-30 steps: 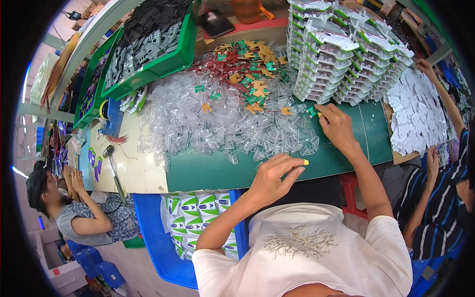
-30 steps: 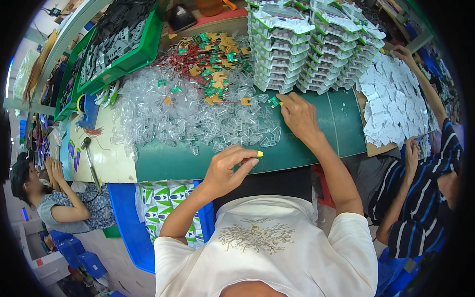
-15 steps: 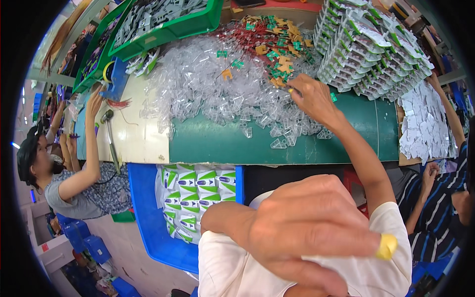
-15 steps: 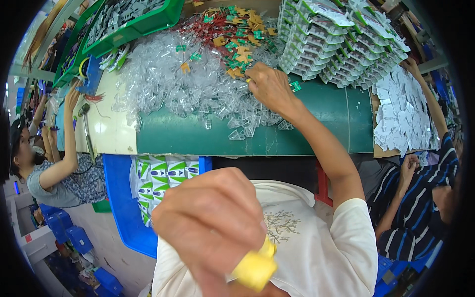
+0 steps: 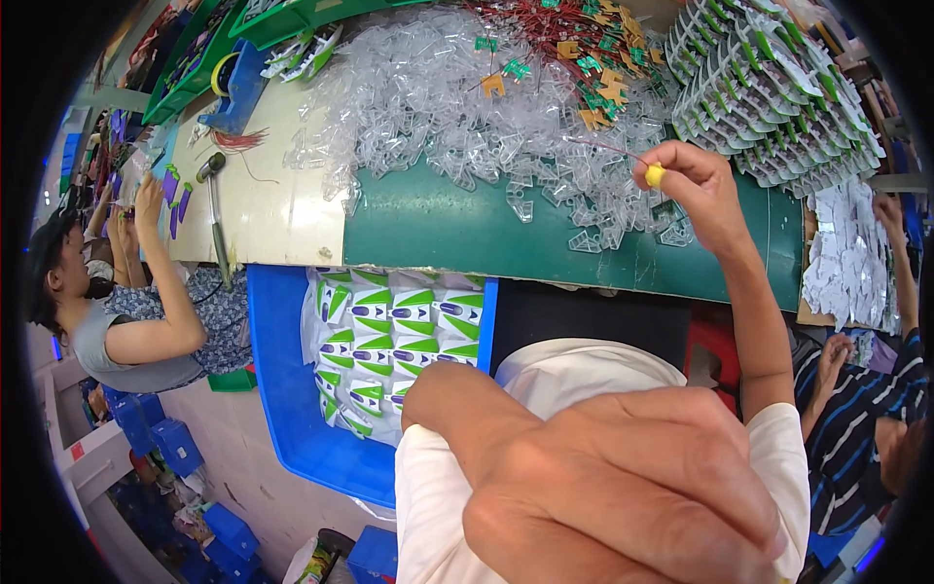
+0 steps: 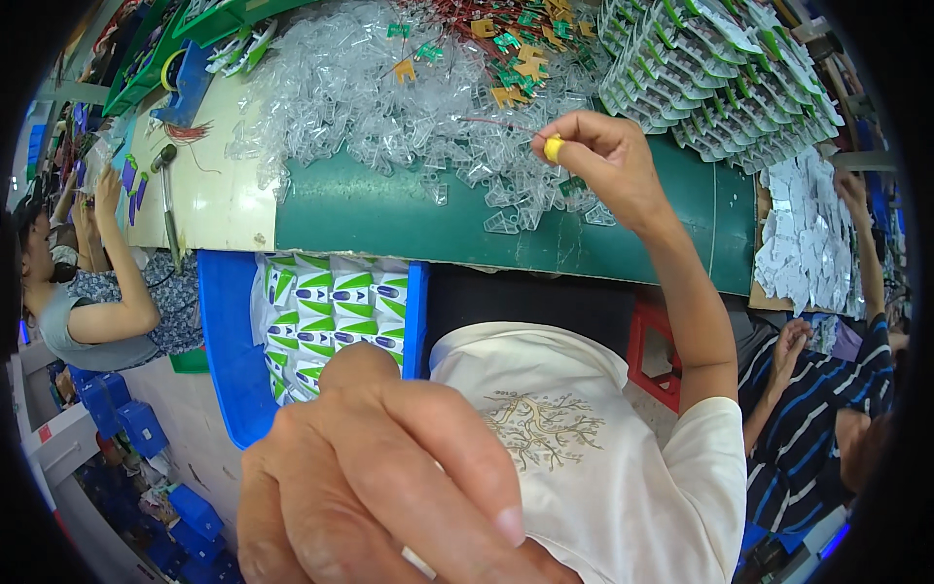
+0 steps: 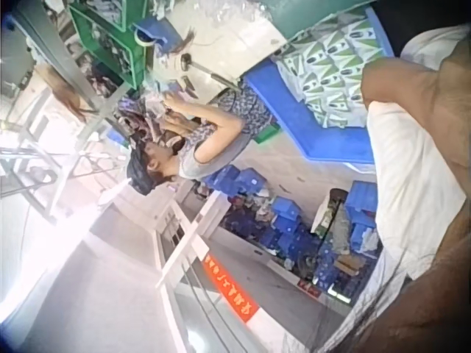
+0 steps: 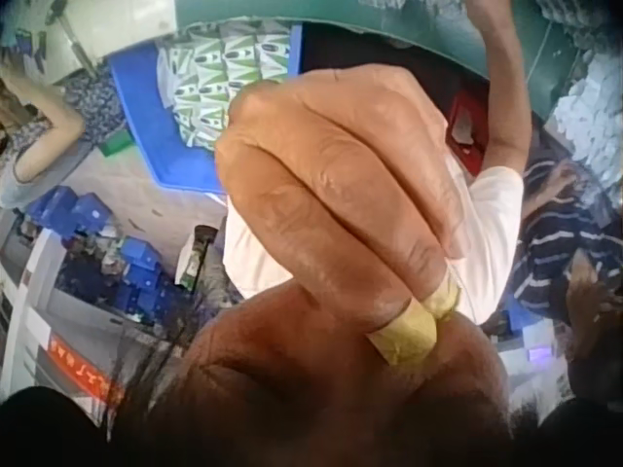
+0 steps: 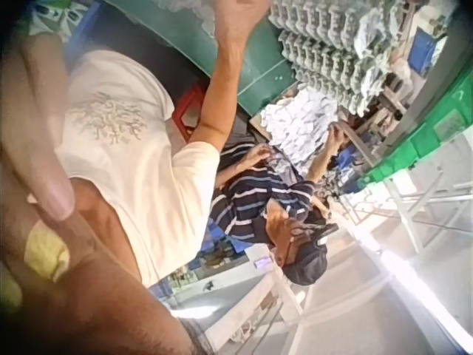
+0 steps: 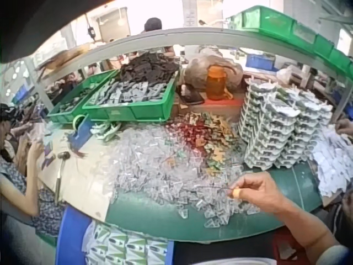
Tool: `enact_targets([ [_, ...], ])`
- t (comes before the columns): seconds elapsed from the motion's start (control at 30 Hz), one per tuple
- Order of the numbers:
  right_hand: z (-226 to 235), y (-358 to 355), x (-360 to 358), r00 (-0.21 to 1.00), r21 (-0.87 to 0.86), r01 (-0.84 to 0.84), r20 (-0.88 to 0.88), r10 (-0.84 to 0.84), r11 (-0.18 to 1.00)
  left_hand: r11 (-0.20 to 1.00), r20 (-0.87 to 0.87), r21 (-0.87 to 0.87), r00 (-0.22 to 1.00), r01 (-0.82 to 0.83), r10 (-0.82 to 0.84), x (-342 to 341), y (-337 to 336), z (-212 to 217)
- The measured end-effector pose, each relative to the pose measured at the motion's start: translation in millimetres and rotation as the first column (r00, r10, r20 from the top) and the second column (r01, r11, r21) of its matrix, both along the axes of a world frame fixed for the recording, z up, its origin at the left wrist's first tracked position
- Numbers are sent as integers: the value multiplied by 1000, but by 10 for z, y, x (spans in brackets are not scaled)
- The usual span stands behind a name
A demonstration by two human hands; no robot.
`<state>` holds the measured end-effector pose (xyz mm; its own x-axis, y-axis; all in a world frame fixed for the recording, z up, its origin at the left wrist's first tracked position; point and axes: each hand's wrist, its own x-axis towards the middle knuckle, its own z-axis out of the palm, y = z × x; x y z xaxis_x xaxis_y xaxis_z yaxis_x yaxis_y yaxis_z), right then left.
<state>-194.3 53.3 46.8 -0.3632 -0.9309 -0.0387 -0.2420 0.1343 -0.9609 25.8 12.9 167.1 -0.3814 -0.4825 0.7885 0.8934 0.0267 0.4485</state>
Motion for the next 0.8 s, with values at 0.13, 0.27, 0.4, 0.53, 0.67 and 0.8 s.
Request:
enact_targets([
  [0.13, 50, 153, 132, 933, -37, -38, 356, 49, 999, 990, 354, -34, 928, 140, -119, 127, -222, -510],
  [0.27, 149, 238, 331, 980, 5, -15, 200, 14, 1000, 881, 716, 101, 649, -462, 259, 21, -352, -1220],
  [0.4, 139, 338, 365, 993, -47, 3, 116, 2, 999, 891, 776, 231, 626, -391, 73, 6, -409, -1327],
  [0.53, 89, 437, 295, 996, -62, -89, -25, 88, 994, 881, 731, 345, 682, -323, -36, -50, -393, -1356],
  [0.67, 176, 460, 327, 994, -38, -68, -93, 64, 997, 877, 739, 353, 673, -327, -47, -55, -397, -1415],
  [0.8, 142, 379, 315, 964, -117, -145, -242, 113, 982, 873, 744, 317, 668, -371, 14, -130, -358, -1423],
])
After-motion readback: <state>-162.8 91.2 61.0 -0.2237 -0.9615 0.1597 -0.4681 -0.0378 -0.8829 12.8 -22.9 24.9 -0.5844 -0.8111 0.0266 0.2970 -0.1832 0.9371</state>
